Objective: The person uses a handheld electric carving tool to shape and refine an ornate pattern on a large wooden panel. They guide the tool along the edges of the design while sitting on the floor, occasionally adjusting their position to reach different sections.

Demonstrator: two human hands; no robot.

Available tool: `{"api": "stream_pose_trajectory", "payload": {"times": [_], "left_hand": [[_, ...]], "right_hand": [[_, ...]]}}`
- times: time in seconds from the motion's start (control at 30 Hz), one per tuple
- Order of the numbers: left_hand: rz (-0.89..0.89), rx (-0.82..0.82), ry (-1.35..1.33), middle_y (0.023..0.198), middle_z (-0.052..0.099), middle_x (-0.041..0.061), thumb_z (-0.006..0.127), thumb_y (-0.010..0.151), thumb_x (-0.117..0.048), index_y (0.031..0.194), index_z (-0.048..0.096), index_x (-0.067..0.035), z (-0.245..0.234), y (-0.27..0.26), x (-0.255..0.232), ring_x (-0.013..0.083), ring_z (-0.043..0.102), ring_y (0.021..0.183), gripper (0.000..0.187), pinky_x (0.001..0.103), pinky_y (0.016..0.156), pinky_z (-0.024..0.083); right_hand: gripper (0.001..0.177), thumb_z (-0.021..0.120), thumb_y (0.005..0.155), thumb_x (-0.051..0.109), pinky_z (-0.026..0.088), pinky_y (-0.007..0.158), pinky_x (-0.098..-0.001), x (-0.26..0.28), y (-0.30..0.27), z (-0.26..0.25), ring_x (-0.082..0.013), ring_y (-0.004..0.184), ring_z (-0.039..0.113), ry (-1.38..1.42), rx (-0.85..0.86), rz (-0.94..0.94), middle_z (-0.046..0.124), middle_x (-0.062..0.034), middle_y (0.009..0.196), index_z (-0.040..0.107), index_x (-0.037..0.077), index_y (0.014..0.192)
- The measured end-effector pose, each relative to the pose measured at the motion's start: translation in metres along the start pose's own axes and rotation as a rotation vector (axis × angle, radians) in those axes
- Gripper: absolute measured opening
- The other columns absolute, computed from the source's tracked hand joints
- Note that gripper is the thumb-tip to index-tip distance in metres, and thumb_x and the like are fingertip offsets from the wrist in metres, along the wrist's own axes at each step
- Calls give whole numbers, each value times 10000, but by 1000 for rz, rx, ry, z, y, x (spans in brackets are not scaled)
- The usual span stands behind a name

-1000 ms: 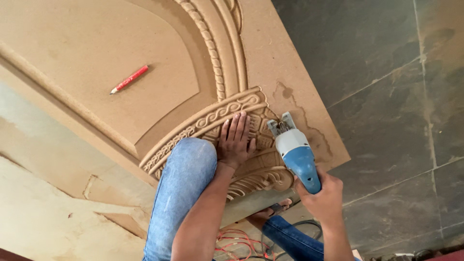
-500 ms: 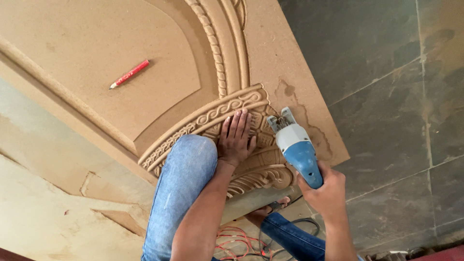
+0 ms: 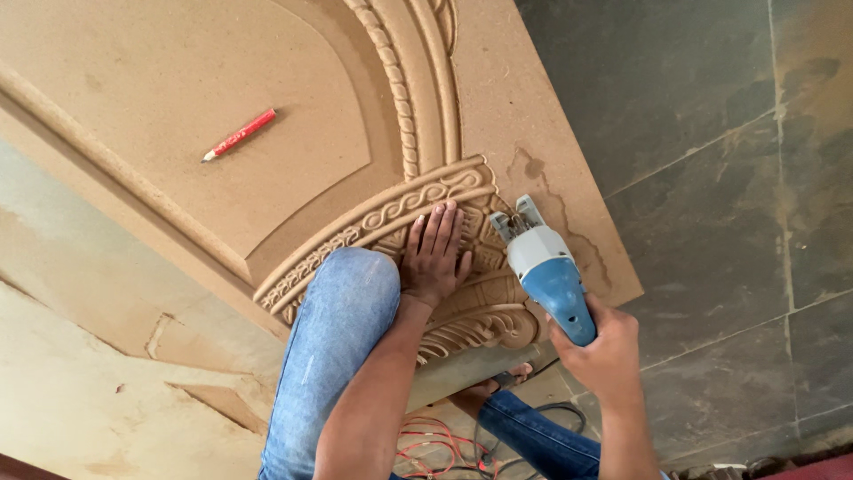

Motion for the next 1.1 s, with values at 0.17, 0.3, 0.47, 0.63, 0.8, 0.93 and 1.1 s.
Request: {"api": "stream_pose_trajectory", "payload": {"times": [0.17, 0.3, 0.47, 0.63, 0.8, 0.93, 1.1], "left_hand": [[0, -4, 4, 1664, 357, 99, 463, 1042, -413, 1586, 417, -63, -1, 1, 0, 242, 318, 1547, 648, 474, 1276, 241], [0, -5, -2, 1665, 359, 97, 462, 1047, -409, 1588, 415, -58, -2, 1, 0, 243, 323, 1547, 647, 472, 1278, 240], [-1, 10, -7, 1663, 362, 92, 464, 1041, -409, 1586, 415, -65, -3, 1, -1, 238, 327, 1544, 647, 466, 1277, 241], [13, 5, -29, 1668, 353, 103, 496, 1033, -395, 1589, 407, -51, -4, 2, 2, 244, 316, 1548, 659, 460, 1272, 237], [-10, -68, -109, 1678, 335, 110, 537, 1045, -337, 1596, 389, -43, -9, 2, -1, 259, 292, 1563, 643, 474, 1284, 240], [-176, -159, -188, 1671, 294, 180, 528, 1027, -277, 1596, 337, -12, -26, 31, 7, 321, 254, 1569, 656, 492, 1289, 229], [-257, -72, -35, 1710, 233, 208, 506, 1030, -224, 1632, 242, 23, -52, 85, 30, 339, 221, 1618, 702, 478, 1350, 192]], "right_hand": [[209, 780, 741, 124, 522, 556, -327, 1, 3, 0, -185, 535, 688, -7, 16, 3, 682, -152, 636, 717, -13, 885], [214, 777, 733, 129, 525, 561, -325, 2, 5, -3, -187, 547, 690, -7, 12, -52, 679, -152, 649, 704, -15, 873], [226, 777, 732, 143, 525, 555, -326, -1, 7, -3, -190, 536, 695, -25, 29, -39, 680, -156, 634, 706, -12, 880], [277, 784, 749, 182, 531, 571, -338, -1, 7, -1, -191, 549, 699, -35, 53, -28, 683, -163, 652, 716, -10, 937], [304, 790, 779, 201, 530, 614, -347, 1, 3, -4, -221, 579, 647, -67, 87, -10, 679, -174, 675, 730, -3, 997], [330, 799, 774, 214, 530, 629, -356, 8, 4, -4, -219, 601, 671, -64, 73, -36, 685, -176, 705, 722, 0, 1014], [318, 790, 785, 210, 537, 656, -363, 12, 1, -3, -272, 611, 678, -92, 66, -11, 678, -190, 715, 731, 21, 1033]]}}
Point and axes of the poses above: each hand's wrist, its own y-axis towards the middle knuckle, its own z-axis out of the palm, x = y × z, the point moved 6 cm from there along y, towards the middle knuckle
